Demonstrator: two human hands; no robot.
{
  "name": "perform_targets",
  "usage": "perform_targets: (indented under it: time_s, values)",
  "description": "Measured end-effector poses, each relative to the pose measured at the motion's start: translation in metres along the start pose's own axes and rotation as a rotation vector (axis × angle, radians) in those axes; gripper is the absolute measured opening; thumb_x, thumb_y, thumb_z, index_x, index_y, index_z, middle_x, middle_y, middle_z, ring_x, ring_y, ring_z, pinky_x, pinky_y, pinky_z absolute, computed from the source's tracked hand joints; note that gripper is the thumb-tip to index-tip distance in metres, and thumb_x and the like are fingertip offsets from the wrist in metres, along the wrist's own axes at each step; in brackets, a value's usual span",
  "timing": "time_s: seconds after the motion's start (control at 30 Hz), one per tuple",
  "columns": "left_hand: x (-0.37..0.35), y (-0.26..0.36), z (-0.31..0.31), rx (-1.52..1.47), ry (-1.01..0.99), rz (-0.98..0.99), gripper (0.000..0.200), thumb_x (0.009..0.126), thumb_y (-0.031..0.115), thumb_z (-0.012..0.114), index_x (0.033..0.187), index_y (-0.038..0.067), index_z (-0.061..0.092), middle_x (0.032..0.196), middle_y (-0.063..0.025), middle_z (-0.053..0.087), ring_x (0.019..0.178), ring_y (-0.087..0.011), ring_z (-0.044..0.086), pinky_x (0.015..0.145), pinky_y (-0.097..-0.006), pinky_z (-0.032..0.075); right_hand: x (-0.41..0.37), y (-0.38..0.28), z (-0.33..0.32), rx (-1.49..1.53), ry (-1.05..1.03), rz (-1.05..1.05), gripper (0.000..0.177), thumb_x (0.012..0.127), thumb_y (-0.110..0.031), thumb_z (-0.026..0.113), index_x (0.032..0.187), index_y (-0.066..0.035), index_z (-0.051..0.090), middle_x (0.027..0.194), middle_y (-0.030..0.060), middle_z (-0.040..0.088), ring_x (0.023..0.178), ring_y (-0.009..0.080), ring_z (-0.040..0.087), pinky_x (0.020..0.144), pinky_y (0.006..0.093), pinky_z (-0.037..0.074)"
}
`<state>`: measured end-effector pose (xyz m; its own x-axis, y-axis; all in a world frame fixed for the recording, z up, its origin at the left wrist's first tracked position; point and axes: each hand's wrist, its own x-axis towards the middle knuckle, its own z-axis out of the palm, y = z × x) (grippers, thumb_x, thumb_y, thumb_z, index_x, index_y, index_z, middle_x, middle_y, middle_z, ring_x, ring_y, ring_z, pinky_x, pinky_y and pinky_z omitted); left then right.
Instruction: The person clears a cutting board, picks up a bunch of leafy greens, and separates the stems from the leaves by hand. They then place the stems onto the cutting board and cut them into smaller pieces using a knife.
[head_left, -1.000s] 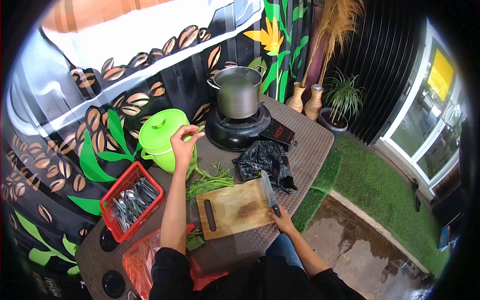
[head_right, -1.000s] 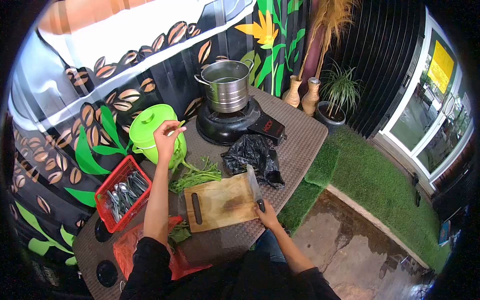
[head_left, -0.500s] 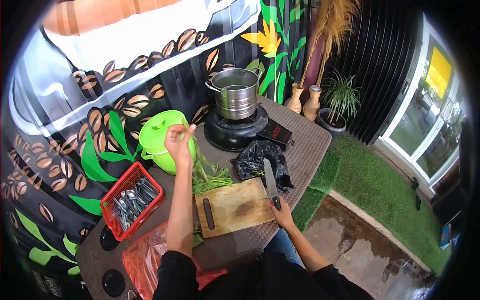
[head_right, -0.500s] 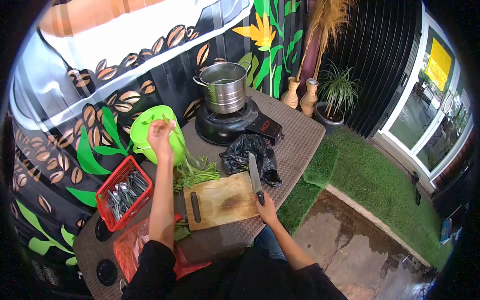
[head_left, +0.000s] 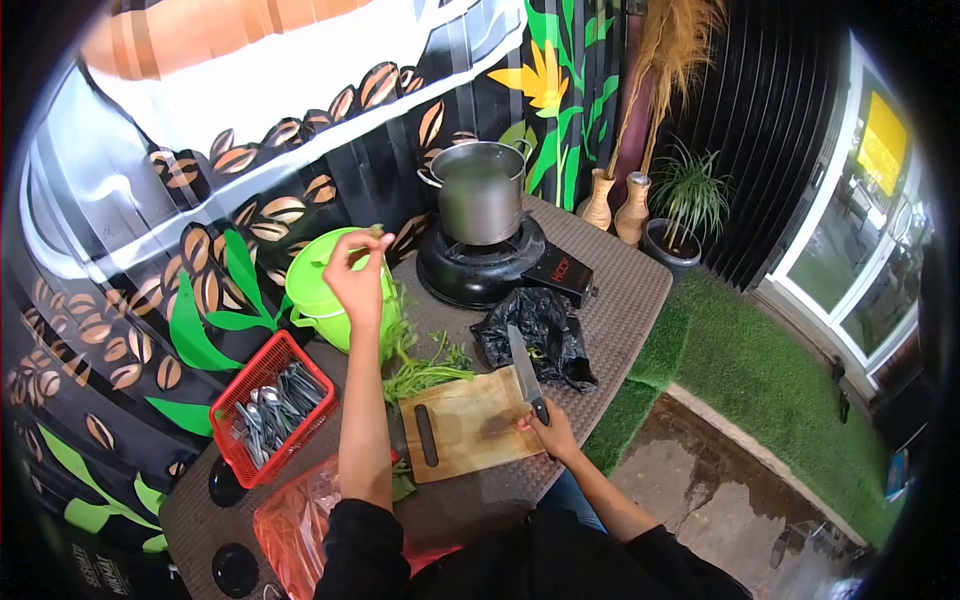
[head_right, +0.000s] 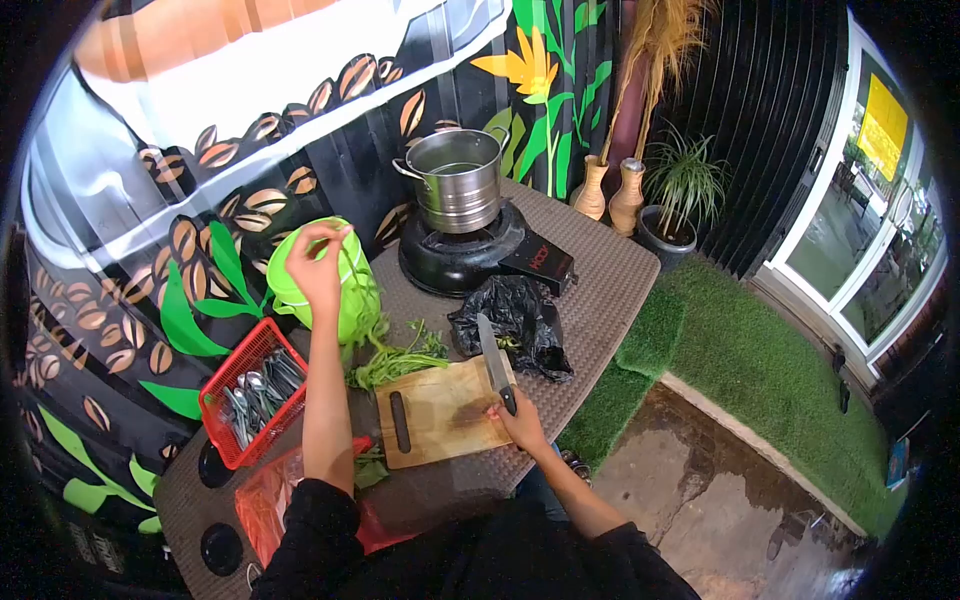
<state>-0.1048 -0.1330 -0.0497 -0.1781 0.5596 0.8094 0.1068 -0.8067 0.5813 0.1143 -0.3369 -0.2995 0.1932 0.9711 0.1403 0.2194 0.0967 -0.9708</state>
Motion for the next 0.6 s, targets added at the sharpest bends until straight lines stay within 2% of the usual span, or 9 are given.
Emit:
perform_targets:
  time_s: [0.03, 0.1, 0.13, 0.17, 0.27, 0.33, 0.43, 0.5, 0.6]
  values:
    - [-0.003, 0.010, -0.001, -0.001, 0.070, 0.026, 0.012, 0.073, -0.010, 0.065, 0.072, 0.000, 0.059, 0.071, -0.0056, 0.062, 0.072, -0.0133, 0.061, 0.068, -0.0253, 0.049, 0.001, 0.002, -0.001, 0.037, -0.001, 0.013, 0.007, 0.086, 0.000, 0.053, 0.092, 0.001, 0.048, 0.077, 0.0122, 0.065, 0.074, 0.0180, 0.067, 0.066, 0.0300, 0.052]
    - [-0.025, -0.001, 0.000, -0.016, -0.408, -0.114, 0.012, 0.071, -0.008, 0.067, 0.072, 0.000, 0.058, 0.068, -0.0045, 0.060, 0.070, -0.0124, 0.061, 0.067, -0.0254, 0.049, 0.004, 0.008, -0.003, 0.049, -0.001, 0.038, 0.008, 0.087, 0.000, 0.053, 0.093, 0.002, 0.048, 0.077, 0.0120, 0.065, 0.073, 0.0177, 0.067, 0.066, 0.0292, 0.052]
    - [-0.038, -0.025, -0.005, 0.247, -0.710, -0.225, 0.014, 0.067, -0.007, 0.069, 0.072, -0.001, 0.058, 0.067, -0.0039, 0.061, 0.070, -0.0114, 0.061, 0.067, -0.0260, 0.048, 0.004, 0.010, -0.001, 0.067, 0.001, 0.058, 0.009, 0.087, 0.000, 0.053, 0.094, 0.002, 0.047, 0.077, 0.0118, 0.066, 0.073, 0.0174, 0.067, 0.065, 0.0285, 0.053]
    - [-0.050, -0.044, -0.010, 0.259, -0.879, -0.363, 0.016, 0.064, -0.005, 0.072, 0.073, -0.001, 0.059, 0.067, -0.0031, 0.061, 0.069, -0.0104, 0.060, 0.067, -0.0256, 0.047, 0.001, 0.011, 0.000, 0.072, -0.002, 0.063, 0.009, 0.087, 0.000, 0.053, 0.094, 0.002, 0.047, 0.077, 0.0118, 0.066, 0.073, 0.0174, 0.067, 0.065, 0.0285, 0.053]
    - [-0.051, -0.050, -0.013, 0.190, -0.766, -0.297, 0.014, 0.066, -0.006, 0.072, 0.073, -0.001, 0.060, 0.071, -0.0036, 0.063, 0.070, -0.0099, 0.059, 0.065, -0.0258, 0.047, 0.006, 0.007, 0.002, 0.076, -0.007, 0.095, 0.010, 0.088, 0.000, 0.052, 0.096, 0.002, 0.047, 0.077, 0.0117, 0.066, 0.073, 0.0170, 0.067, 0.065, 0.0277, 0.053]
    - [-0.033, -0.032, -0.010, -0.040, -0.351, -0.189, 0.013, 0.069, -0.007, 0.072, 0.074, -0.001, 0.062, 0.076, -0.0042, 0.064, 0.070, -0.0101, 0.059, 0.065, -0.0250, 0.048, 0.005, 0.009, 0.004, 0.098, -0.046, 0.079, 0.010, 0.088, 0.000, 0.052, 0.097, 0.002, 0.047, 0.079, 0.0119, 0.066, 0.074, 0.0170, 0.067, 0.064, 0.0275, 0.053]
    - [-0.008, -0.004, -0.004, -0.097, -0.255, -0.183, 0.011, 0.071, -0.008, 0.071, 0.075, -0.001, 0.063, 0.079, -0.0049, 0.064, 0.072, -0.0104, 0.059, 0.066, -0.0245, 0.050, 0.009, 0.004, 0.012, 0.216, -0.035, 0.096, 0.011, 0.088, 0.002, 0.050, 0.098, 0.004, 0.049, 0.079, 0.0112, 0.062, 0.077, 0.0181, 0.067, 0.065, 0.0285, 0.055]
    - [-0.009, -0.009, -0.001, -0.107, -0.310, -0.183, 0.013, 0.070, -0.008, 0.072, 0.079, -0.002, 0.064, 0.080, -0.0057, 0.065, 0.074, -0.0111, 0.060, 0.068, -0.0242, 0.051, 0.016, -0.008, 0.021, 0.274, -0.041, 0.098, 0.012, 0.089, 0.002, 0.050, 0.100, 0.004, 0.048, 0.081, 0.0100, 0.060, 0.081, 0.0183, 0.066, 0.067, 0.0290, 0.056]
    - [-0.023, -0.008, 0.013, -0.262, -0.417, -0.306, 0.015, 0.072, -0.006, 0.073, 0.085, -0.004, 0.065, 0.087, -0.0088, 0.065, 0.077, -0.0129, 0.062, 0.068, -0.0257, 0.055, 0.027, -0.022, 0.041, 0.419, -0.072, 0.099, 0.016, 0.090, 0.002, 0.050, 0.105, 0.004, 0.046, 0.085, 0.0075, 0.055, 0.088, 0.0196, 0.064, 0.071, 0.0305, 0.058]
